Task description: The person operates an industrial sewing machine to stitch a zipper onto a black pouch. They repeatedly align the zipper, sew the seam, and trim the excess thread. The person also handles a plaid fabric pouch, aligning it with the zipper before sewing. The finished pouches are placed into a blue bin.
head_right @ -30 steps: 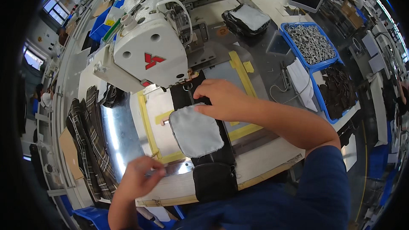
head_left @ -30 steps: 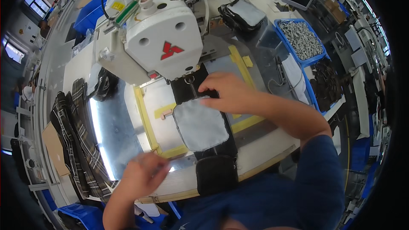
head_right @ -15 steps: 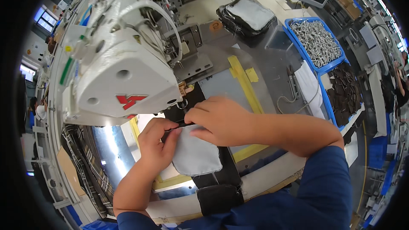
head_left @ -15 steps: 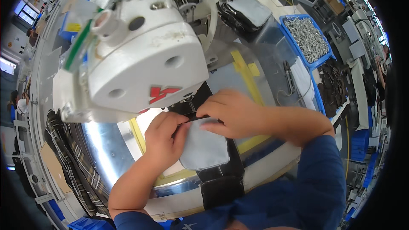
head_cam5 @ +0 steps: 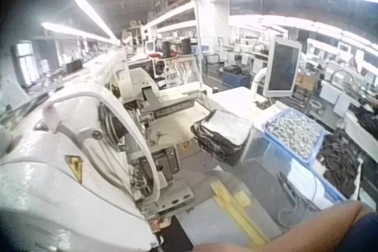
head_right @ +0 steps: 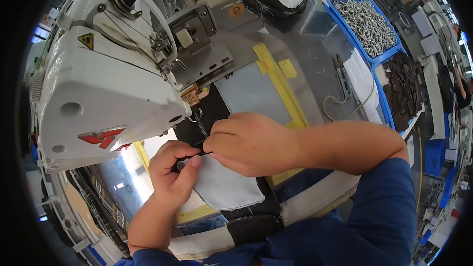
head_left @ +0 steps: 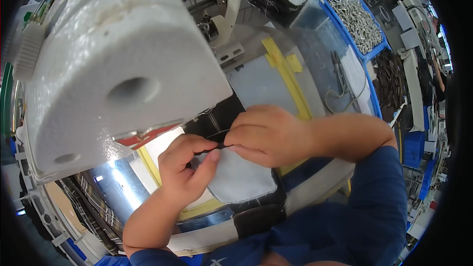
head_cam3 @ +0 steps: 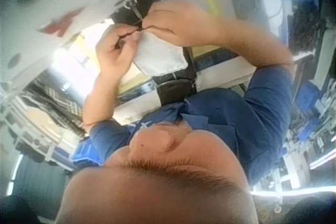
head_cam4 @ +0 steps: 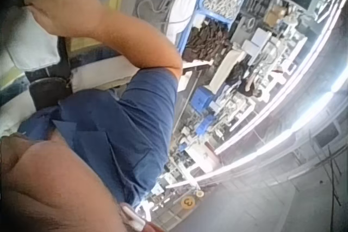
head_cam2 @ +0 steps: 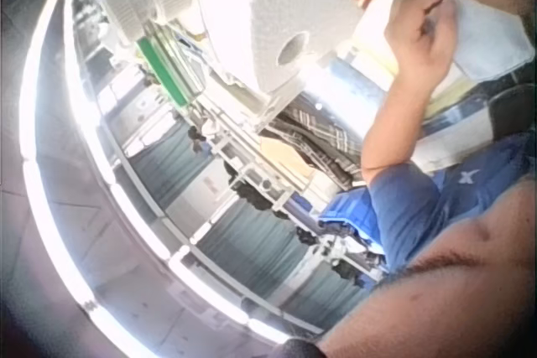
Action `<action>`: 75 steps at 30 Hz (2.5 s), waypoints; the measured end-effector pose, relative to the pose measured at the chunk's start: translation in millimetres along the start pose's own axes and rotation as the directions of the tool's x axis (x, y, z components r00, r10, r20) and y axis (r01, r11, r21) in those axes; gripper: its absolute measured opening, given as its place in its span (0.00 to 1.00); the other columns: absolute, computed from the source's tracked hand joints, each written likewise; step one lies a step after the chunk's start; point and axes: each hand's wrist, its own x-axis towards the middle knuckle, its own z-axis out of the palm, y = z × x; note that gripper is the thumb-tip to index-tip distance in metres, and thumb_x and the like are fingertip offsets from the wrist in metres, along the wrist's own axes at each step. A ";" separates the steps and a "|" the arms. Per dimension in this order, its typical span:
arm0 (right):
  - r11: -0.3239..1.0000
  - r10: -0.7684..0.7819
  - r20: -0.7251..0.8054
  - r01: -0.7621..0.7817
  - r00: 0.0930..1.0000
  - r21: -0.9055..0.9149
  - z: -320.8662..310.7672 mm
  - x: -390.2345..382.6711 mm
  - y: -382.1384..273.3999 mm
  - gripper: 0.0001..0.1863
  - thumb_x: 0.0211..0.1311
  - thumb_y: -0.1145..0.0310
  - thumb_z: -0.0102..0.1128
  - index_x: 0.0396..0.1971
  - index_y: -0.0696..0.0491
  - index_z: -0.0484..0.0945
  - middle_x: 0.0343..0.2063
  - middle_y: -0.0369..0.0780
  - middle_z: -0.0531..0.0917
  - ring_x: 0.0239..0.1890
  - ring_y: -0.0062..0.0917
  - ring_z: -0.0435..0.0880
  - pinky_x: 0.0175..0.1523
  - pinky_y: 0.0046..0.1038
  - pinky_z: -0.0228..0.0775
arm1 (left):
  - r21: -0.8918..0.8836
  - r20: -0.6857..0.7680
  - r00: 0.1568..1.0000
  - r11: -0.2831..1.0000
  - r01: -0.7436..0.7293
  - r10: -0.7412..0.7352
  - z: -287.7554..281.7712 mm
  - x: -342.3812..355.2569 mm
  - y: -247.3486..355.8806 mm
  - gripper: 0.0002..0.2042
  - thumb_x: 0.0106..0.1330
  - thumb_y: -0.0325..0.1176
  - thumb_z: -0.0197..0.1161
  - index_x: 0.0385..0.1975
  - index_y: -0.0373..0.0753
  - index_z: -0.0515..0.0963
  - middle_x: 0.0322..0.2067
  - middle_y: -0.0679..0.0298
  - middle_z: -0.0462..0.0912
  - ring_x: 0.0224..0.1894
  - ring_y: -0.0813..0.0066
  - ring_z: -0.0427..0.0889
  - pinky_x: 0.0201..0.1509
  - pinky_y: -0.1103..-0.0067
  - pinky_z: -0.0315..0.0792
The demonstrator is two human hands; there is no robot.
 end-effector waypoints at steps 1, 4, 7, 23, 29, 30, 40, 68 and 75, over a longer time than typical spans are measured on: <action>1.000 0.005 0.007 -0.005 1.000 0.015 -0.4 0.8 -0.2 0.10 0.56 0.76 0.72 0.38 0.54 0.83 0.34 0.39 0.84 0.32 0.34 0.84 0.36 0.35 0.77 | 0.001 -0.002 1.000 1.000 0.004 -0.004 0.3 -0.3 -0.4 0.09 0.59 0.20 0.74 0.39 0.32 0.85 0.35 0.57 0.87 0.34 0.68 0.85 0.38 0.78 0.77; 1.000 0.017 -0.023 -0.017 1.000 0.024 5.3 -1.3 2.2 0.09 0.58 0.73 0.69 0.38 0.51 0.81 0.30 0.36 0.78 0.32 0.33 0.82 0.37 0.34 0.77 | 0.013 -0.008 1.000 1.000 0.007 -0.007 1.4 -1.6 -0.7 0.09 0.59 0.20 0.74 0.38 0.32 0.86 0.34 0.57 0.87 0.33 0.69 0.85 0.36 0.78 0.76; 0.993 0.081 -0.047 -0.077 0.996 0.087 5.9 -2.3 2.7 0.08 0.59 0.73 0.69 0.38 0.52 0.81 0.29 0.38 0.79 0.30 0.37 0.83 0.35 0.37 0.77 | 0.042 -0.009 1.000 0.999 -0.002 0.002 1.4 -2.0 -0.3 0.08 0.59 0.21 0.74 0.39 0.33 0.86 0.34 0.57 0.87 0.32 0.70 0.85 0.34 0.78 0.75; 0.858 0.381 0.090 -0.389 0.920 0.335 -2.3 11.1 -9.4 0.06 0.58 0.70 0.70 0.33 0.54 0.83 0.31 0.41 0.85 0.29 0.39 0.84 0.34 0.37 0.75 | 0.005 0.000 0.996 0.996 0.090 -0.090 4.2 -0.4 6.3 0.06 0.60 0.20 0.69 0.37 0.32 0.84 0.33 0.59 0.86 0.33 0.71 0.83 0.39 0.78 0.75; 0.887 0.335 0.038 -0.328 0.942 0.326 2.9 9.8 -4.0 0.05 0.58 0.70 0.69 0.32 0.55 0.84 0.29 0.42 0.84 0.28 0.38 0.83 0.33 0.36 0.75 | 0.000 0.017 0.985 0.985 0.173 -0.173 2.3 0.0 11.5 0.05 0.62 0.22 0.69 0.36 0.33 0.84 0.33 0.60 0.85 0.34 0.73 0.82 0.42 0.78 0.74; 0.883 0.344 0.056 -0.343 0.937 0.320 1.6 10.6 -4.0 0.05 0.58 0.70 0.69 0.32 0.55 0.84 0.29 0.42 0.85 0.28 0.38 0.84 0.33 0.36 0.75 | 0.001 0.019 0.981 0.982 0.191 -0.191 1.9 0.4 12.4 0.05 0.62 0.22 0.70 0.36 0.33 0.84 0.33 0.60 0.85 0.34 0.73 0.82 0.42 0.78 0.74; 0.870 0.359 0.098 -0.371 0.928 0.325 -0.3 11.1 -0.3 0.05 0.62 0.73 0.70 0.36 0.57 0.86 0.29 0.41 0.85 0.28 0.32 0.84 0.30 0.31 0.73 | -0.007 0.025 0.979 0.980 0.201 -0.201 1.7 0.7 9.6 0.04 0.65 0.24 0.70 0.37 0.33 0.83 0.33 0.62 0.85 0.35 0.75 0.80 0.42 0.79 0.73; 0.896 0.398 0.279 -0.304 0.874 -0.325 -0.3 50.4 33.2 0.12 0.70 0.65 0.61 0.37 0.60 0.81 0.33 0.50 0.86 0.39 0.48 0.88 0.42 0.46 0.79 | 0.394 -0.117 0.959 0.874 0.283 -0.258 -27.1 38.2 -18.4 0.10 0.65 0.28 0.73 0.42 0.32 0.86 0.37 0.57 0.90 0.40 0.64 0.87 0.49 0.71 0.78; 0.875 0.480 0.308 -0.421 0.821 -0.239 -8.9 57.5 39.8 0.12 0.67 0.63 0.61 0.34 0.58 0.84 0.30 0.53 0.86 0.37 0.51 0.87 0.44 0.51 0.78 | 0.602 -0.020 0.996 0.795 0.078 -0.082 -31.3 35.3 -45.4 0.10 0.60 0.28 0.77 0.41 0.34 0.89 0.38 0.55 0.92 0.39 0.58 0.90 0.47 0.68 0.80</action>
